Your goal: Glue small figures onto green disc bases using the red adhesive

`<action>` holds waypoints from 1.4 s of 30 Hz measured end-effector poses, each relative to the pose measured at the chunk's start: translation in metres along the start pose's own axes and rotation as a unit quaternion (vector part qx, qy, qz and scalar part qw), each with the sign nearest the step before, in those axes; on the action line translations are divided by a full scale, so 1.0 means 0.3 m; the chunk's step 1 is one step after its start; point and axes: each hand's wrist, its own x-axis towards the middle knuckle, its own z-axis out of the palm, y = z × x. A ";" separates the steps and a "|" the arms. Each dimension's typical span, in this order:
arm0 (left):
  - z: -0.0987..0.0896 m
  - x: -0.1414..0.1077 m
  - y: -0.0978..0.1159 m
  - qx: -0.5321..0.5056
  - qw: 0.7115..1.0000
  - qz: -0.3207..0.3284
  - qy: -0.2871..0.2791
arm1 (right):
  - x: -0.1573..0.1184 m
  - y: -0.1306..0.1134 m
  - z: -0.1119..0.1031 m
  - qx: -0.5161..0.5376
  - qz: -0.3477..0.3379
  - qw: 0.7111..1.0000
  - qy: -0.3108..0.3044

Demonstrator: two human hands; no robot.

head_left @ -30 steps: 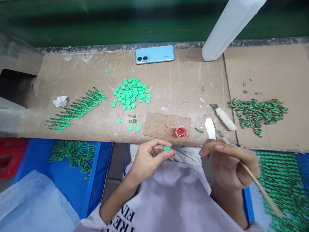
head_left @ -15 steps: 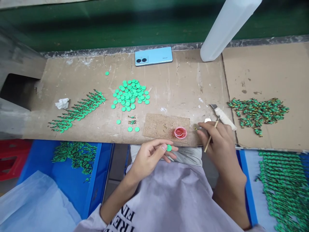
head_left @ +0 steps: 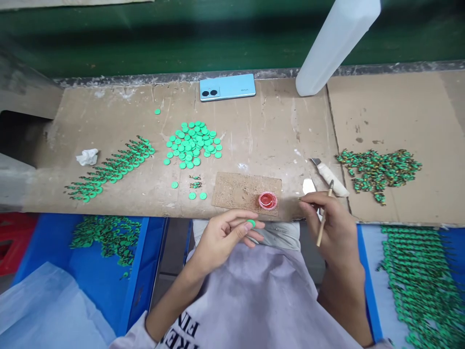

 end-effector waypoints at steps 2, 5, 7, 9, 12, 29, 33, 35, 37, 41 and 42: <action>0.000 -0.002 0.002 0.003 1.000 0.007 -0.005 | -0.007 -0.029 -0.004 0.066 0.013 0.998 0.011; 0.003 -0.006 0.006 0.013 1.000 0.010 -0.015 | -0.016 -0.079 0.003 0.164 0.010 0.986 -0.009; 0.006 -0.008 0.008 0.015 1.000 0.008 -0.017 | -0.017 -0.109 0.015 0.206 -0.005 0.978 -0.031; 0.008 -0.010 0.009 0.010 1.000 0.008 -0.009 | -0.014 -0.136 0.027 0.233 -0.023 0.971 -0.057; 0.010 -0.009 0.011 0.011 1.000 0.015 0.012 | -0.002 -0.167 0.044 0.250 -0.043 0.962 -0.100; -0.004 -0.022 0.000 -0.012 0.999 0.024 -0.046 | 0.018 -0.157 0.044 0.207 -0.073 0.963 -0.158; -0.003 -0.023 -0.017 0.017 0.998 0.038 -0.047 | 0.017 -0.151 0.043 0.217 -0.075 0.960 -0.159; -0.004 -0.025 -0.022 0.049 0.996 0.055 -0.045 | 0.017 -0.150 0.039 0.235 -0.068 0.955 -0.169; -0.009 -0.027 -0.024 0.101 0.990 0.089 -0.038 | 0.017 -0.152 0.033 0.261 -0.049 0.947 -0.180; -0.021 -0.029 -0.027 0.224 0.948 0.222 -0.033 | 0.015 -0.151 0.021 0.319 0.006 0.926 -0.204; -0.023 -0.027 -0.028 0.241 0.934 0.262 -0.035 | 0.014 -0.147 0.020 0.337 0.014 0.918 -0.211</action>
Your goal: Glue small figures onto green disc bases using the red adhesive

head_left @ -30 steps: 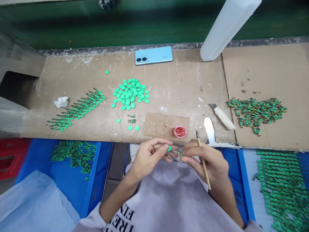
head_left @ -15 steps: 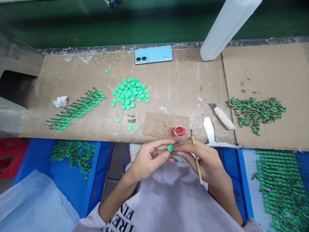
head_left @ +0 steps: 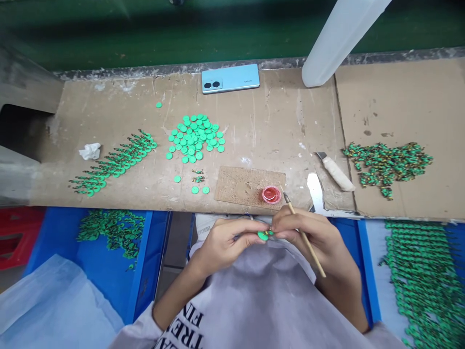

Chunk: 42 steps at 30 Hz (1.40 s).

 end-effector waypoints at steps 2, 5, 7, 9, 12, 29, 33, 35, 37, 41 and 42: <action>0.003 0.002 -0.006 0.020 0.997 0.076 0.008 | -0.002 0.010 -0.003 0.045 0.003 0.999 -0.014; 0.013 0.009 -0.014 0.014 0.988 0.154 0.022 | -0.002 0.028 -0.004 0.112 -0.002 0.993 -0.031; 0.019 0.013 -0.018 -0.002 0.983 0.181 0.026 | 0.002 0.034 -0.003 0.145 0.002 0.989 -0.036; 0.021 0.016 -0.018 -0.016 0.980 0.194 0.028 | 0.008 0.033 -0.001 0.164 0.001 0.986 -0.038; 0.019 0.019 -0.014 -0.022 0.979 0.201 0.027 | 0.020 0.021 0.000 0.169 -0.009 0.985 -0.037; 0.039 0.021 -0.009 -0.123 0.970 0.206 0.040 | 0.040 -0.001 0.003 0.162 -0.010 0.986 -0.050; 0.044 0.015 -0.014 -0.144 0.970 0.191 0.038 | 0.041 0.003 -0.001 0.173 -0.013 0.983 -0.065; 0.050 0.014 -0.017 -0.168 0.969 0.177 0.038 | 0.041 0.005 0.000 0.180 -0.015 0.981 -0.068; 0.056 0.013 -0.020 -0.195 0.967 0.161 0.034 | 0.042 0.004 0.002 0.186 -0.015 0.980 -0.068; 0.062 0.014 -0.023 -0.243 0.959 0.142 0.025 | 0.047 -0.002 0.001 0.186 -0.011 0.980 -0.073; 0.062 0.013 -0.024 -0.250 0.958 0.139 0.023 | 0.048 -0.004 0.000 0.183 -0.009 0.980 -0.077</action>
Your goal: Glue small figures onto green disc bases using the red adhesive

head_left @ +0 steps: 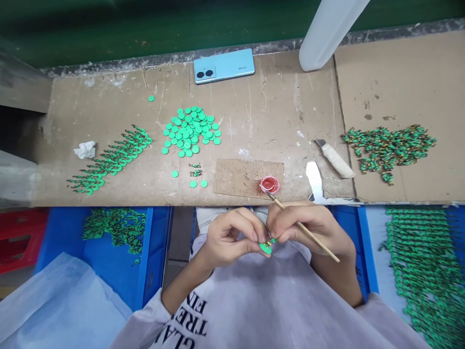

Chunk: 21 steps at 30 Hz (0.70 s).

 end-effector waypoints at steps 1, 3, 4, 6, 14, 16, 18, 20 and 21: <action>0.000 -0.001 0.000 -0.004 1.000 -0.004 0.000 | 0.001 -0.003 -0.001 -0.004 0.003 1.000 -0.004; -0.001 -0.002 0.000 -0.009 1.000 -0.012 -0.004 | 0.002 -0.008 -0.004 -0.008 0.006 1.000 -0.010; -0.001 -0.003 0.001 -0.012 1.000 -0.015 -0.006 | 0.003 -0.009 -0.006 -0.009 0.004 1.000 -0.013; 0.000 -0.004 0.004 -0.015 1.000 -0.020 -0.011 | 0.005 -0.011 -0.009 -0.010 -0.003 1.000 -0.022; 0.006 -0.005 0.014 -0.023 0.998 -0.063 -0.013 | 0.009 -0.009 -0.022 -0.028 -0.001 0.999 -0.036; 0.006 -0.006 0.012 -0.034 0.997 -0.071 -0.013 | 0.009 -0.010 -0.023 -0.028 0.003 0.999 -0.037; 0.005 -0.007 0.011 -0.046 0.996 -0.076 -0.014 | 0.010 -0.011 -0.023 -0.030 0.002 0.999 -0.038; 0.004 -0.007 0.009 -0.058 0.995 -0.079 -0.012 | 0.012 -0.013 -0.021 -0.040 0.000 0.999 -0.035; 0.002 -0.007 0.008 -0.062 0.995 -0.081 -0.011 | 0.012 -0.014 -0.019 -0.047 0.002 0.998 -0.030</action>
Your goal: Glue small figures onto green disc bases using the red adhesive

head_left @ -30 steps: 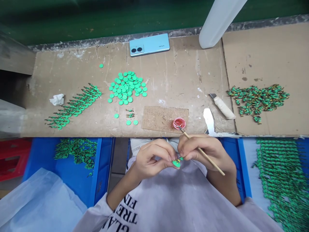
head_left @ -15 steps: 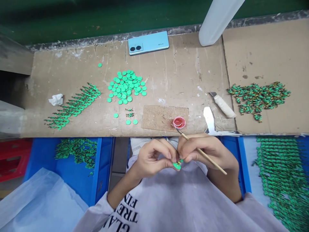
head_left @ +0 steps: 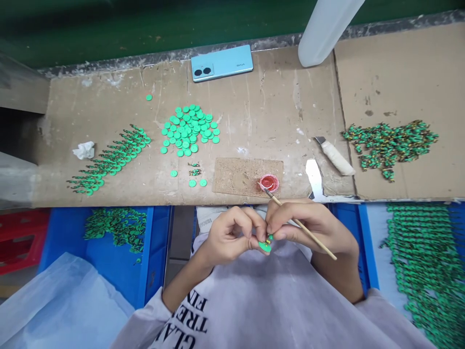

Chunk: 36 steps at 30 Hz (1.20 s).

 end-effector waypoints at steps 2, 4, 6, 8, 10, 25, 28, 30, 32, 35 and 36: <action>-0.003 0.001 -0.001 -0.001 1.000 -0.003 -0.001 | -0.001 -0.002 0.005 -0.010 0.007 1.000 0.012; -0.005 0.003 -0.001 0.003 1.000 0.000 -0.004 | -0.003 -0.005 0.011 -0.016 0.015 0.999 0.024; -0.006 0.006 0.000 0.008 1.000 0.001 -0.003 | -0.008 -0.007 0.018 -0.023 0.022 0.999 0.035; -0.007 0.007 0.002 0.019 1.000 0.001 -0.002 | -0.012 -0.010 0.025 -0.033 0.031 0.998 0.047; -0.008 0.008 0.004 0.046 0.999 0.009 -0.004 | -0.016 -0.015 0.032 -0.044 0.038 0.996 0.062; -0.001 0.009 0.003 0.148 0.986 0.073 0.017 | -0.020 -0.029 0.072 -0.081 0.057 0.985 0.141; -0.002 0.010 0.007 0.150 0.987 0.062 0.019 | -0.022 -0.027 0.068 -0.085 0.060 0.984 0.145; -0.005 0.010 0.016 0.176 0.982 0.070 0.010 | -0.022 -0.025 0.065 -0.085 0.062 0.984 0.144; -0.008 0.011 0.026 0.203 0.976 0.077 -0.004 | -0.021 -0.024 0.063 -0.080 0.059 0.985 0.138; -0.011 0.011 0.039 0.229 0.971 0.072 -0.023 | -0.020 -0.022 0.061 -0.062 0.054 0.989 0.123; -0.011 0.011 0.042 0.234 0.969 0.068 -0.027 | -0.020 -0.022 0.061 -0.055 0.055 0.990 0.119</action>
